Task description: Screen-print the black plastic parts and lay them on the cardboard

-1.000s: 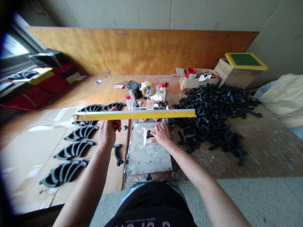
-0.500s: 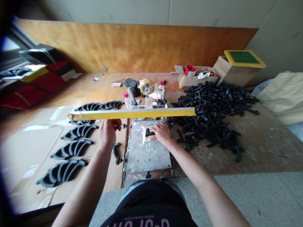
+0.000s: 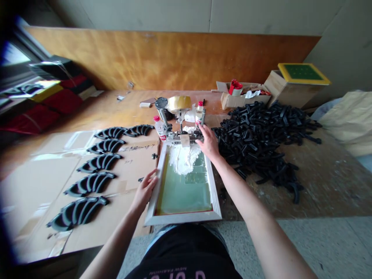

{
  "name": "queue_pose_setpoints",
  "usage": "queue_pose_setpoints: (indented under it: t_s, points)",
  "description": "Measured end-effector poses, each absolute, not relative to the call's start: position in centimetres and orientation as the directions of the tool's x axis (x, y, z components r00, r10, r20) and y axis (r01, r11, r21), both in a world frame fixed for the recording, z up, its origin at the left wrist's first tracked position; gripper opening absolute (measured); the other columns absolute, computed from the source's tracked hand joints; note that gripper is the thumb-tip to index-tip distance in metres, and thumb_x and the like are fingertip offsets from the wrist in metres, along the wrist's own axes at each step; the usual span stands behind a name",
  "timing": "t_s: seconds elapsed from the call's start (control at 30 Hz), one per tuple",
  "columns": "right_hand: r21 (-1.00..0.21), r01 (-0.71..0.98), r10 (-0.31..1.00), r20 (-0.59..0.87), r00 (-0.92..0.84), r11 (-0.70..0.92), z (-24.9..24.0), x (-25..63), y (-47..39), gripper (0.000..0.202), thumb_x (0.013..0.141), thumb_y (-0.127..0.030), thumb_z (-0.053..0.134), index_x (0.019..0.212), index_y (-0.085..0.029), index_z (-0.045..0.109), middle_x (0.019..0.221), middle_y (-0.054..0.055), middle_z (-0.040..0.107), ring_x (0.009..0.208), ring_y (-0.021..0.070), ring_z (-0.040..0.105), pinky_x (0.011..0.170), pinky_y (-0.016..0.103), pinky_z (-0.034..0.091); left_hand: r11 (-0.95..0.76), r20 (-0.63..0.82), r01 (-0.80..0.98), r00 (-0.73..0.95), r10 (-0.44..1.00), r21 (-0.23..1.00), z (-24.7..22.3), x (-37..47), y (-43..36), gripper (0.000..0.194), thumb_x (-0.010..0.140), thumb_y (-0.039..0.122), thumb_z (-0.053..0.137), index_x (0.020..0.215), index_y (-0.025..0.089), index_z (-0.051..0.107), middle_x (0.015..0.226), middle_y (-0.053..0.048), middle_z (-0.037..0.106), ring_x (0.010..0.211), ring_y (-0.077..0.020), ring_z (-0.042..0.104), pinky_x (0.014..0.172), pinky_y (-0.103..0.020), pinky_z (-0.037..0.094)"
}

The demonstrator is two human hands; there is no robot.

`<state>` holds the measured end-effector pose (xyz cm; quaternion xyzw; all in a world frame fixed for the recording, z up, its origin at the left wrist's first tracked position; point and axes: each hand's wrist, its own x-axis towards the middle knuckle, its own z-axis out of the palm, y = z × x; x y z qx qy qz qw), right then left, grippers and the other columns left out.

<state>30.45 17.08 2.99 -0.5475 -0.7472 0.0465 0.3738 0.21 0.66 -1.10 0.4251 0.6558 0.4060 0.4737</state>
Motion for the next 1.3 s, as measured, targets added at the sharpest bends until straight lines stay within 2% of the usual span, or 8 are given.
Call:
queue_pose_setpoints:
  t_s: [0.1,0.23,0.37,0.6,0.77,1.0,1.2,1.3]
  points:
    - [-0.336,0.805,0.843,0.419,-0.336,0.488,3.6,26.4,18.1,0.053,0.082,-0.019,0.069,0.133,-0.018,0.055,0.131,0.012,0.057,0.124,0.0270,0.051,0.106,0.042,0.042,0.327,-0.306,0.142,-0.155,0.939,0.934,-4.0,0.3,0.9,0.077,0.079,0.060,0.061,0.144,0.020,0.047,0.075,0.001,0.060,0.064,-0.0140,0.056,0.058,-0.024,0.044]
    - [-0.214,0.854,0.878,0.193,-0.439,0.474,2.5,23.9,18.2,0.019,0.087,-0.017,0.062,0.106,-0.015,0.065,0.103,0.011,0.067,0.103,0.0254,0.058,0.090,0.035,0.047,0.309,-0.279,0.180,-0.174,0.944,0.934,-5.3,0.2,1.1,0.073,0.081,0.058,0.060,0.142,0.019,0.050,0.078,0.000,0.060,0.067,-0.0145,0.056,0.062,-0.025,0.046]
    - [-0.132,0.839,0.849,0.116,-0.516,0.528,0.9,23.6,15.6,0.015,0.088,-0.009,0.052,0.095,-0.013,0.065,0.098,0.013,0.067,0.097,0.0245,0.058,0.086,0.034,0.044,0.319,-0.286,0.197,-0.179,0.941,0.927,-5.5,0.2,1.0,0.073,0.082,0.059,0.059,0.141,0.018,0.051,0.084,-0.002,0.065,0.072,-0.0169,0.061,0.065,-0.027,0.048]
    - [-0.281,0.512,0.552,0.081,-0.830,0.812,2.2,26.1,11.9,0.018,0.077,-0.004,0.055,0.082,-0.019,0.063,0.086,0.005,0.064,0.088,0.0204,0.056,0.077,0.029,0.042,0.353,-0.328,0.174,-0.160,0.931,0.919,-5.7,0.1,0.9,0.072,0.083,0.058,0.058,0.144,0.021,0.048,0.092,-0.005,0.068,0.077,-0.0177,0.063,0.066,-0.027,0.049]
    - [-0.261,0.616,0.665,0.177,-0.726,0.743,1.5,26.0,12.6,0.016,0.085,-0.007,0.053,0.085,-0.019,0.063,0.089,0.006,0.063,0.091,0.0208,0.055,0.078,0.030,0.042,0.338,-0.315,0.134,-0.166,0.935,0.932,-5.2,0.1,0.7,0.071,0.082,0.059,0.060,0.142,0.022,0.049,0.086,-0.002,0.067,0.072,-0.0157,0.061,0.064,-0.026,0.048]
    - [-0.288,0.570,0.629,0.190,-0.754,0.770,1.1,26.5,11.1,0.015,0.088,-0.014,0.058,0.096,-0.020,0.069,0.092,0.005,0.066,0.092,0.0203,0.058,0.082,0.030,0.046,0.342,-0.322,0.098,-0.177,0.930,0.935,-4.3,0.3,0.8,0.074,0.079,0.058,0.063,0.141,0.020,0.050,0.079,-0.001,0.064,0.064,-0.0140,0.058,0.057,-0.024,0.046]
    - [-0.358,0.789,0.866,0.236,-0.441,0.499,5.4,25.5,18.2,0.059,0.083,-0.025,0.072,0.138,-0.032,0.053,0.111,0.002,0.070,0.092,0.0195,0.065,0.081,0.029,0.048,0.355,-0.342,0.075,-0.144,0.928,0.932,1.9,0.0,0.8,0.075,0.076,0.066,0.063,0.136,0.021,0.055,0.080,-0.001,0.067,0.065,-0.0161,0.060,0.055,-0.025,0.047]
    - [-0.433,0.849,0.936,0.305,-0.177,0.302,5.8,29.0,20.4,0.047,0.089,-0.030,0.063,0.136,-0.027,0.055,0.095,0.002,0.073,0.083,0.0191,0.066,0.080,0.030,0.049,0.282,-0.270,0.048,-0.172,0.947,0.958,5.2,-0.1,2.0,0.064,0.078,0.069,0.058,0.116,0.019,0.068,0.095,-0.005,0.070,0.074,-0.0184,0.063,0.060,-0.027,0.050]
